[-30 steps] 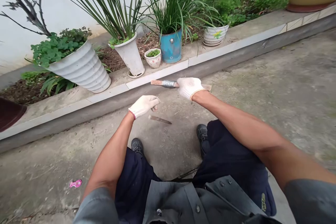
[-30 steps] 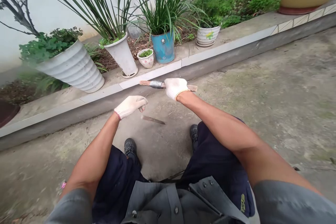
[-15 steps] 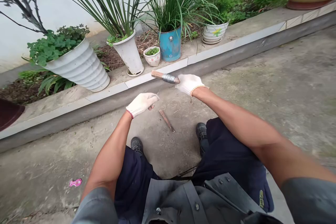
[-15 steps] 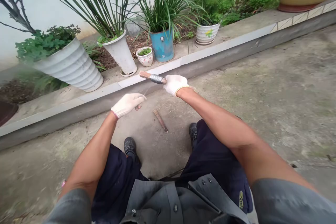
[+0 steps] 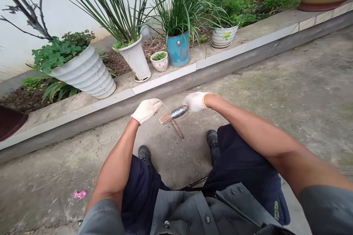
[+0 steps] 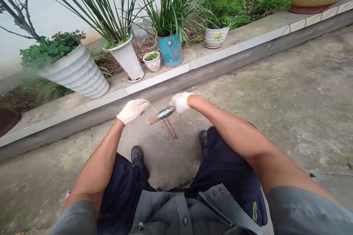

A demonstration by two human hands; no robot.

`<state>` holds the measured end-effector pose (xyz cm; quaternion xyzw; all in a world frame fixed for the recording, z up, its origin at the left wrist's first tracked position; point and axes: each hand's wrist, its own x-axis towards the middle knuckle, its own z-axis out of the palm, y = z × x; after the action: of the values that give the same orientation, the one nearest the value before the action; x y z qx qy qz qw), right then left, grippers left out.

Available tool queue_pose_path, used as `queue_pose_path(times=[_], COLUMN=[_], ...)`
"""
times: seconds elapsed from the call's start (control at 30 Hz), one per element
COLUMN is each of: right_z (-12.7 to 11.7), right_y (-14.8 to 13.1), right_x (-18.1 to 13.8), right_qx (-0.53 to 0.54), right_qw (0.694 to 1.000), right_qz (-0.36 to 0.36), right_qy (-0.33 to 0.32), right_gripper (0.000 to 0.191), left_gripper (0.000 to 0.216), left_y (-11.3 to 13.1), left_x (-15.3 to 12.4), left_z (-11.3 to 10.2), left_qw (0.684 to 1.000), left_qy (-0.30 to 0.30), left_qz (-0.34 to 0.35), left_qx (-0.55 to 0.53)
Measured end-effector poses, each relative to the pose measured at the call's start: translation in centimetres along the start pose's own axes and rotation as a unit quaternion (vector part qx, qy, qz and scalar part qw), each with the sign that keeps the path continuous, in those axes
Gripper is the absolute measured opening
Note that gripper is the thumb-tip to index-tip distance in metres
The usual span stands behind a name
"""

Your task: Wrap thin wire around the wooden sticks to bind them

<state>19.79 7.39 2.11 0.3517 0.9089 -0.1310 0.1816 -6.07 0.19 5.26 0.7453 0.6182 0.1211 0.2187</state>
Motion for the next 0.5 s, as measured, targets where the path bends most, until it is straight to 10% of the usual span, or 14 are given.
queue_pose_path(times=[0.27,0.5], right_z=[-1.2,-1.8], right_y=[-0.1,-0.2], right_x=[-0.8,0.1], right_qx=[0.087,0.100], right_qw=[0.992,0.973], right_qz=[-0.037,0.094], right_qy=[0.089,0.186], right_gripper=[0.030,0.034], left_gripper=[0.033,0.035], left_y=[-1.5,0.3], left_x=[0.5,0.2], left_z=[1.6,2.9], left_qw=[0.989,0.973], left_qy=[-0.072,-0.111], left_qz=[0.026,0.008], left_qx=[-0.124,-0.204])
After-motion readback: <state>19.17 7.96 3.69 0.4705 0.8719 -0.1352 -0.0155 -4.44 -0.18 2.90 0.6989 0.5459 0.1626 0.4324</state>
